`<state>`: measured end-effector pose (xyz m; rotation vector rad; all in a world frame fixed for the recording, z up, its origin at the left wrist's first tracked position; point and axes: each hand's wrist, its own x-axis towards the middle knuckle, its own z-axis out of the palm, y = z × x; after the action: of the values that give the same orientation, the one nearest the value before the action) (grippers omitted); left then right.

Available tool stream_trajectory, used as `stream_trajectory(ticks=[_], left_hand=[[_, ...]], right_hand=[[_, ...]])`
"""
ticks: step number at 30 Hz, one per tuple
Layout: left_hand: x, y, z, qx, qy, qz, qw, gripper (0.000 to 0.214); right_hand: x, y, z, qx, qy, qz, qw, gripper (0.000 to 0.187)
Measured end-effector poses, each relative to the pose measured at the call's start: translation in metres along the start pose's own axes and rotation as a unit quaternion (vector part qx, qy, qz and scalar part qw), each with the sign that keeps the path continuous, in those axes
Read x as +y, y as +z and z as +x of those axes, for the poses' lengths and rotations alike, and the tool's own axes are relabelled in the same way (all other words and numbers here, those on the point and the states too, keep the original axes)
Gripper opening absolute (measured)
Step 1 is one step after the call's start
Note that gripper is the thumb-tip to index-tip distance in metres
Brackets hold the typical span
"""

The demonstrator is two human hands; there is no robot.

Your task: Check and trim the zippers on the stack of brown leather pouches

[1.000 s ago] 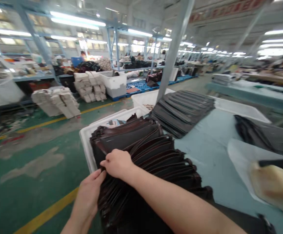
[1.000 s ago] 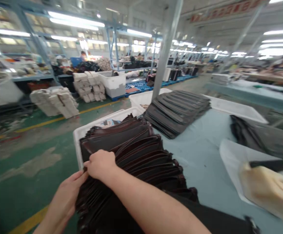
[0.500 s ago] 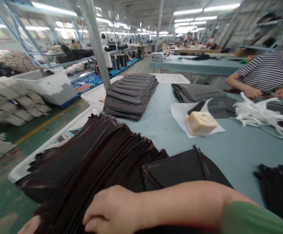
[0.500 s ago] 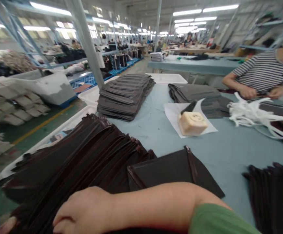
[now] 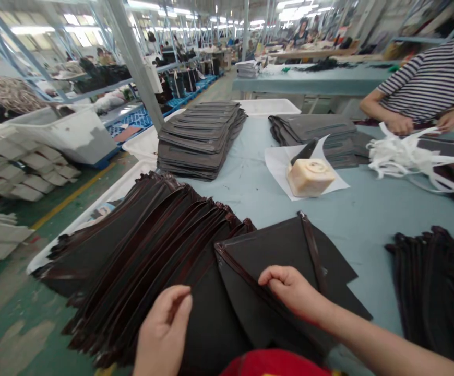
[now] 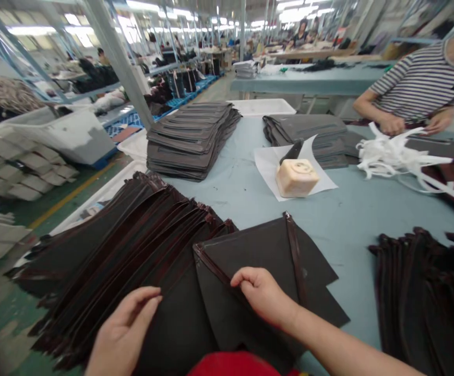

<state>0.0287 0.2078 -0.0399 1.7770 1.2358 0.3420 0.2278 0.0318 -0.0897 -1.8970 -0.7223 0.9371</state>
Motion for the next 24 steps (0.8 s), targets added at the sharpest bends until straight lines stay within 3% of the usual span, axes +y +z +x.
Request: stream_trajectory(ticks=[3, 6, 8, 11, 14, 19, 22, 24], left_hand=[[0.01, 0.05, 0.002, -0.121, -0.045, -0.065, 0.99, 0.041], [0.0, 0.079, 0.009, -0.135, -0.076, -0.069, 0.986, 0.047], [-0.009, 0.089, 0.017, -0.131, -0.077, -0.065, 0.986, 0.052], [-0.013, 0.099, 0.024, -0.134, -0.088, -0.067, 0.985, 0.058], [-0.006, 0.105, 0.022, -0.133, -0.1, -0.055, 0.985, 0.056], [0.008, 0.118, 0.012, -0.088, -0.076, -0.019, 0.993, 0.059], [0.016, 0.117, 0.008, -0.081, -0.063, -0.099, 0.99, 0.057], [0.023, 0.105, 0.006, -0.078, -0.053, -0.156, 0.983, 0.058]], right_hand=[[0.012, -0.014, -0.002, 0.055, 0.005, -0.038, 0.998, 0.019], [0.03, -0.045, 0.005, 0.119, 0.035, -0.128, 0.984, 0.026], [0.048, -0.077, 0.012, 0.193, 0.058, -0.219, 0.955, 0.031], [0.076, -0.125, 0.021, 0.288, 0.122, -0.288, 0.905, 0.038], [0.099, -0.155, 0.03, 0.306, 0.168, -0.266, 0.898, 0.042], [0.109, -0.166, 0.039, 0.297, 0.182, -0.212, 0.913, 0.028], [0.1, -0.169, 0.034, 0.285, 0.152, -0.172, 0.931, 0.018], [0.089, -0.171, 0.027, 0.263, 0.113, -0.143, 0.947, 0.017]])
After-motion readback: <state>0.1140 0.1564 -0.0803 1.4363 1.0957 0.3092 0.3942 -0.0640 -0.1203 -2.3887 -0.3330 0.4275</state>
